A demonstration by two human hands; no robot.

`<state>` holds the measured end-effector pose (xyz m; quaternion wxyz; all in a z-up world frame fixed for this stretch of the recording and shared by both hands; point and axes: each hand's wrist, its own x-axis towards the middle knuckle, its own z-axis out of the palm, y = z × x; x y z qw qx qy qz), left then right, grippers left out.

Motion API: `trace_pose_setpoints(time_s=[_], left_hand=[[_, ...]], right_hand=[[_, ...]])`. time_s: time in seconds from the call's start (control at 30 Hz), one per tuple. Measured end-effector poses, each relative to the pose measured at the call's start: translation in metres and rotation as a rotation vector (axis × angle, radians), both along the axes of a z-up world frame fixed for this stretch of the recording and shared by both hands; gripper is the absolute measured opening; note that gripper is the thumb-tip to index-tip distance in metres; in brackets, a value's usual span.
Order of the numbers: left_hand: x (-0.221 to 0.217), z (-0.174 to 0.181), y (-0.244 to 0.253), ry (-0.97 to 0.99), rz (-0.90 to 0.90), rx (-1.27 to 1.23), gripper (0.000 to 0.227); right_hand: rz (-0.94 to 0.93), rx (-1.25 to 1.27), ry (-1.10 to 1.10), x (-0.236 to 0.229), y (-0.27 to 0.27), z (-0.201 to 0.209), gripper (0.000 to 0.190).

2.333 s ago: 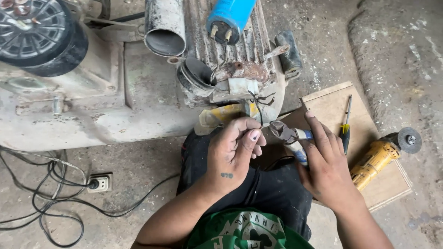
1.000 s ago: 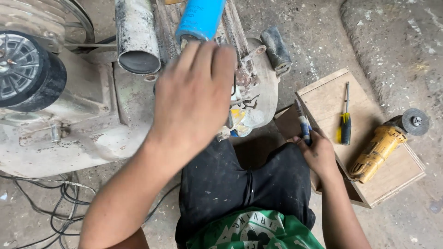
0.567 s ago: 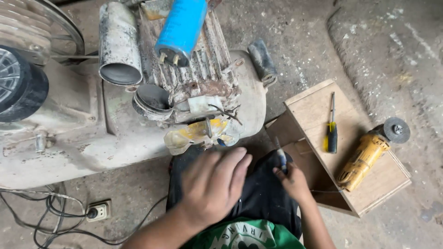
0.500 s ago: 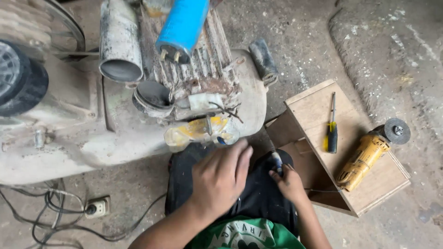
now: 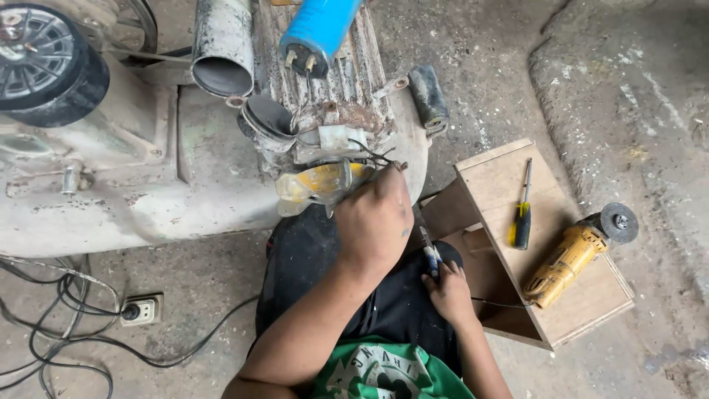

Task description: The person uses pliers to strip the insulation from wires connected to a motor and a blue capacitor. They then twist the exposed wire ends together by hand to create a connection.

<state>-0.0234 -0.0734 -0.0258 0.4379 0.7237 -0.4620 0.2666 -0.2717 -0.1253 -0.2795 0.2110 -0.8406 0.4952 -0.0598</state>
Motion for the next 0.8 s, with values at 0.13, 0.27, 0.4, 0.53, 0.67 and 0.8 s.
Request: trace_pose_setpoints(time_s=[0.13, 0.27, 0.4, 0.53, 0.67, 0.8], left_hand=[[0.004, -0.007, -0.016, -0.04, -0.057, 0.044, 0.011], [0.003, -0.015, -0.02, -0.108, -0.016, 0.022, 0.015], [0.003, -0.014, -0.014, -0.133, -0.075, -0.025, 0.015], [0.009, 0.005, 0.012, -0.162, -0.125, -0.014, 0.015], [0.018, -0.013, 0.023, -0.258, -0.128, -0.002, 0.025], [0.021, -0.022, 0.026, -0.346, -0.212, -0.016, 0.016]], right_hand=[[-0.009, -0.013, 0.019, 0.0, -0.003, -0.007, 0.044], [-0.016, -0.027, 0.025, 0.002, -0.005, -0.01, 0.042], [-0.096, 0.057, -0.115, 0.004, -0.017, -0.013, 0.045], [-0.201, -0.04, -0.354, 0.019, -0.029, 0.044, 0.043], [-0.26, -0.24, -0.259, 0.012, -0.082, 0.064, 0.033], [-0.237, -0.558, -0.056, 0.014, -0.123, 0.057, 0.035]])
